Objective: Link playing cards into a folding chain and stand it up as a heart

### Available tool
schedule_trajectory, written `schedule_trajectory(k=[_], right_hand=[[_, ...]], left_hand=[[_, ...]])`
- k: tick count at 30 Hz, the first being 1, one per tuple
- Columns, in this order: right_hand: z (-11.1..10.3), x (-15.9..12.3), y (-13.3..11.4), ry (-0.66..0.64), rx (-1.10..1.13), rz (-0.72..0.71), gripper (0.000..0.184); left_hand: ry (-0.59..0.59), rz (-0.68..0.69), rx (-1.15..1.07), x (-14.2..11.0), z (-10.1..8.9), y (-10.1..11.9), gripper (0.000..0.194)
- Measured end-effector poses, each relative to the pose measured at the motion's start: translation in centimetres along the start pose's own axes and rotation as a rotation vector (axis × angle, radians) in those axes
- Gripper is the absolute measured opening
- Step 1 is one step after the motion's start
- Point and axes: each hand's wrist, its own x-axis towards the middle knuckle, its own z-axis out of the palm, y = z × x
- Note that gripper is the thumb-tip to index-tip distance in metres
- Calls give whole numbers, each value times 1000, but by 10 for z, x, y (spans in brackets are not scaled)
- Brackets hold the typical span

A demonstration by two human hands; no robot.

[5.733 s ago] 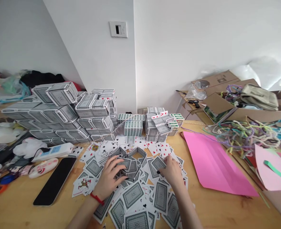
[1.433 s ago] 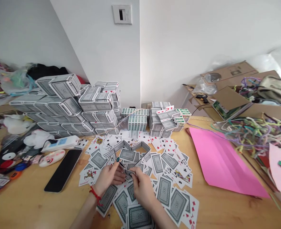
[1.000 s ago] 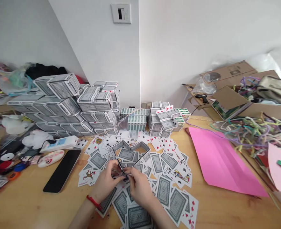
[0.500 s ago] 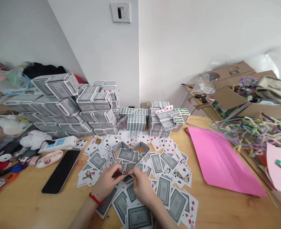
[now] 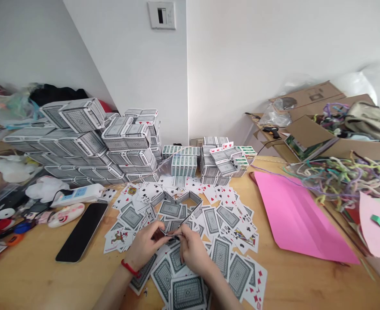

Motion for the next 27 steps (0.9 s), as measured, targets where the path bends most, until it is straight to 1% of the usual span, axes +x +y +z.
schedule_trajectory(k=[5,8,12,14,16,18,20,22,25,27], right_hand=[[4,3,2,41,-2,10,27],[4,3,1,62,-20,-16,28],[1,2,-2,122,-63,-59,28],[-1,1,-3,144,-62,-55,36],[-4,-1,-3,137,-64,-24,44],[-7,-5,-3,129,-82,12,47],[-8,-10,-2,143,-108,35,46],[-6,-17,0,205,-163,50,43],[2,-25,3,331,-299,52,32],[11,-28,3,354,-363,13,26]], left_hand=[[-33,4,-15,0,0,2,16],[-52,45,-1,1,-1,5,14],[-45,72,16,0,-2,8,10],[-38,72,27,0,-2,9,9],[-33,70,43,-1,-1,9,9],[-19,69,53,-2,-1,10,9],[10,68,61,-2,1,11,9],[51,68,77,-1,3,11,9],[105,71,122,0,6,11,9],[125,72,144,0,8,10,10]])
